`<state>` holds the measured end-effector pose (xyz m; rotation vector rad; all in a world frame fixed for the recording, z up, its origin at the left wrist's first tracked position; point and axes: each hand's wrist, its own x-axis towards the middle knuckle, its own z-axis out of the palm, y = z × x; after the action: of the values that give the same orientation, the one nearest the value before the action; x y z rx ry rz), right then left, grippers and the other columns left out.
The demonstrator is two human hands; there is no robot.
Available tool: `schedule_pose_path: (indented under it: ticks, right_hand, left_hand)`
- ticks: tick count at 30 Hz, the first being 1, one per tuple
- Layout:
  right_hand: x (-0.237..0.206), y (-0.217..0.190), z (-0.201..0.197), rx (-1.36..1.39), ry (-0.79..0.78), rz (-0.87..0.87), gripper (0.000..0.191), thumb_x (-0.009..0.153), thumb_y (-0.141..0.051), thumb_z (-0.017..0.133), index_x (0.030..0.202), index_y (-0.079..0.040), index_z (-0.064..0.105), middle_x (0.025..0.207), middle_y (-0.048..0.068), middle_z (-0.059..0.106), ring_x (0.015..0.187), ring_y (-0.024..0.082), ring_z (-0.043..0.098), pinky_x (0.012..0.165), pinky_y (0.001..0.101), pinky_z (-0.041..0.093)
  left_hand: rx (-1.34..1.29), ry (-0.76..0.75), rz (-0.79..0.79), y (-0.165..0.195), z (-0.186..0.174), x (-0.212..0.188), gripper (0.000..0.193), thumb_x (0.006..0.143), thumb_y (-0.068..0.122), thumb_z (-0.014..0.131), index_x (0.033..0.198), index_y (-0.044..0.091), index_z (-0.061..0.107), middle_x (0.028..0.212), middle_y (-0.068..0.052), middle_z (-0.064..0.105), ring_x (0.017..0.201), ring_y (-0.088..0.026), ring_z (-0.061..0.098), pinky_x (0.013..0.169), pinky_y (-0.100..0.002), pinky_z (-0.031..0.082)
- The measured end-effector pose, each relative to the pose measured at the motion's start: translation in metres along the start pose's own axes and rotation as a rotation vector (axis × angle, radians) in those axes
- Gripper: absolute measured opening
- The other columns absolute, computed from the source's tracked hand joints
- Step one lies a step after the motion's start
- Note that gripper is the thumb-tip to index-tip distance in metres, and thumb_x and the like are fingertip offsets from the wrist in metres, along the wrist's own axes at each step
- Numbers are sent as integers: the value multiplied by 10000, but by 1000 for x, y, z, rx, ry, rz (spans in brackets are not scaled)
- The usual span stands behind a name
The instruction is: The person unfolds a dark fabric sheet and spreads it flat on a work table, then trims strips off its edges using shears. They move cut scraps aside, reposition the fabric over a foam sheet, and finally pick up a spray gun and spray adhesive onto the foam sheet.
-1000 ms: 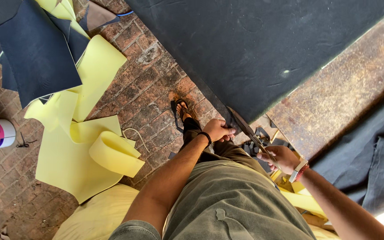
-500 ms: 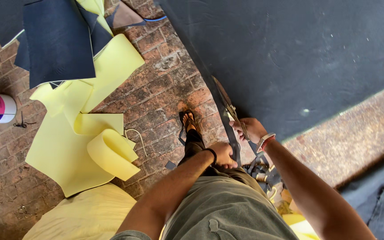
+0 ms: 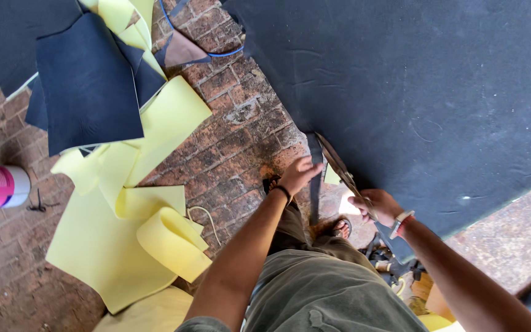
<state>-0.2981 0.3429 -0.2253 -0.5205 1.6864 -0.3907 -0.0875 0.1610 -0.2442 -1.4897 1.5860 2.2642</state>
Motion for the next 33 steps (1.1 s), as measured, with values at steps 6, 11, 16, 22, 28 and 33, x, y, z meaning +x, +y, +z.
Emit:
schedule_pose_path:
  ticks: [6, 11, 16, 22, 28, 33]
  right_hand:
    - [9, -1, 9, 8, 32, 137, 382, 872, -407, 733, 1047, -70, 779, 678, 58, 619, 595, 161, 607, 528, 352, 505]
    - [20, -19, 16, -53, 85, 133, 383, 841, -409, 739, 1109, -136, 759, 708, 27, 696, 612, 141, 627, 550, 324, 562]
    - [53, -63, 10, -55, 52, 56, 377, 904, -411, 729, 959, -41, 775, 668, 49, 640, 577, 143, 604, 527, 314, 522]
    - [114, -163, 10, 89, -45, -72, 350, 913, -389, 732, 862, -43, 726, 645, 16, 586, 542, 131, 546, 492, 315, 467]
    - [172, -277, 12, 216, -150, -149, 406, 895, -407, 772, 789, -38, 641, 653, 20, 556, 538, 139, 546, 483, 303, 447]
    - [210, -352, 18, 239, -193, -258, 452, 904, -459, 753, 768, -45, 634, 649, 20, 568, 529, 140, 556, 458, 276, 450]
  left_hand:
    - [303, 193, 60, 44, -27, 57, 656, 873, 489, 751, 1285, -7, 630, 1185, -185, 728, 1051, -289, 709, 908, -416, 572]
    - [365, 133, 81, 39, -37, 58, 381, 875, 408, 780, 996, 47, 797, 909, -97, 792, 843, -203, 743, 812, -387, 587]
    - [271, 12, 129, 30, -47, 66, 337, 833, 366, 778, 1022, 86, 780, 1000, -42, 796, 819, -186, 775, 806, -349, 617]
    - [541, -9, 74, 35, -79, 57, 326, 797, 386, 828, 978, 115, 819, 993, -72, 796, 894, -216, 740, 866, -375, 551]
    - [709, -35, -52, 42, -110, 42, 392, 809, 435, 828, 953, 74, 780, 939, -147, 776, 898, -290, 738, 851, -442, 553]
    - [772, -16, -88, 33, -132, 28, 461, 828, 466, 832, 952, 30, 750, 940, -168, 747, 911, -329, 707, 831, -477, 541]
